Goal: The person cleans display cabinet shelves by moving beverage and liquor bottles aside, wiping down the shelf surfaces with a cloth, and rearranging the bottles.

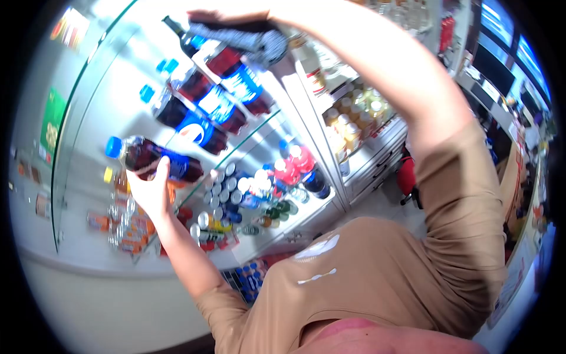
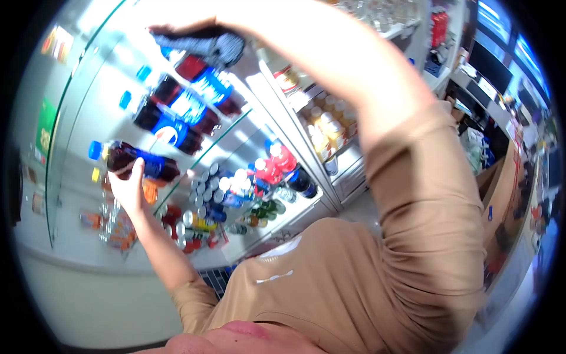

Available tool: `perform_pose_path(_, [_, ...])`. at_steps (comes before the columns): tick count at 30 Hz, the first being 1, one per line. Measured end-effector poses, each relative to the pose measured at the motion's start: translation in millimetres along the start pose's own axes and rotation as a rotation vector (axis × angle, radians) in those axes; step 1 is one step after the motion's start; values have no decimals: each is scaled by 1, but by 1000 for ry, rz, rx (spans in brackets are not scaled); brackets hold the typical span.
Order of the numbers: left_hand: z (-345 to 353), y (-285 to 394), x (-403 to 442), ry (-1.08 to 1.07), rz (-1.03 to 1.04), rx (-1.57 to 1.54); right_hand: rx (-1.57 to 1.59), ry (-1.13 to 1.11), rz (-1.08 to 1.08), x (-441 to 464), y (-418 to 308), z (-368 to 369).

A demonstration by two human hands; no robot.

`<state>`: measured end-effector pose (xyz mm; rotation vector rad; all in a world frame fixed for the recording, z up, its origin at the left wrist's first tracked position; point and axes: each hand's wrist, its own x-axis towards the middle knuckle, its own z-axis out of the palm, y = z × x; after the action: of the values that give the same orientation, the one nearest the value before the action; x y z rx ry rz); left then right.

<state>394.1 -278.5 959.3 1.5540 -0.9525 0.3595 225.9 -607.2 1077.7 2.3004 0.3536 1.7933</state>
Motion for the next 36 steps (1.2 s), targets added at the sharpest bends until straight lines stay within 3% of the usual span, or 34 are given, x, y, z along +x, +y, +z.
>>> perform_pose_path(3, [7, -23, 14, 4, -9, 314, 42, 2, -43, 11, -2, 15])
perform_pose_path(5, [18, -12, 14, -6, -72, 345, 101, -134, 14, 11, -17, -13])
perform_pose_path(8, [24, -13, 17, 14, -98, 433, 15, -100, -74, 11, -22, -24])
perform_pose_path(9, [22, -21, 21, 20, -97, 427, -32, 84, -231, 12, -20, -19])
perform_pose_path(14, [22, -25, 25, 15, -39, 594, -64, 30, -230, 12, -17, -16])
perform_pose_path(21, [25, -30, 7, -1, -41, 445, -107, 40, -269, 12, -21, -24])
perform_pose_path(27, [34, -49, -14, 8, -26, 614, -61, 28, -213, 14, -24, -22])
perform_pose_path(29, [36, -40, -17, 15, -81, 607, -91, 119, -288, 14, -20, -16])
perform_pose_path(31, [39, -46, -17, 27, -90, 558, -145, -27, -257, 14, -21, -22])
perform_pose_path(33, [40, -51, -17, 50, -67, 571, -169, 112, -303, 13, -24, -20])
perform_pose_path(36, [39, -47, -17, 31, -96, 532, -176, 103, -354, 14, -20, -18])
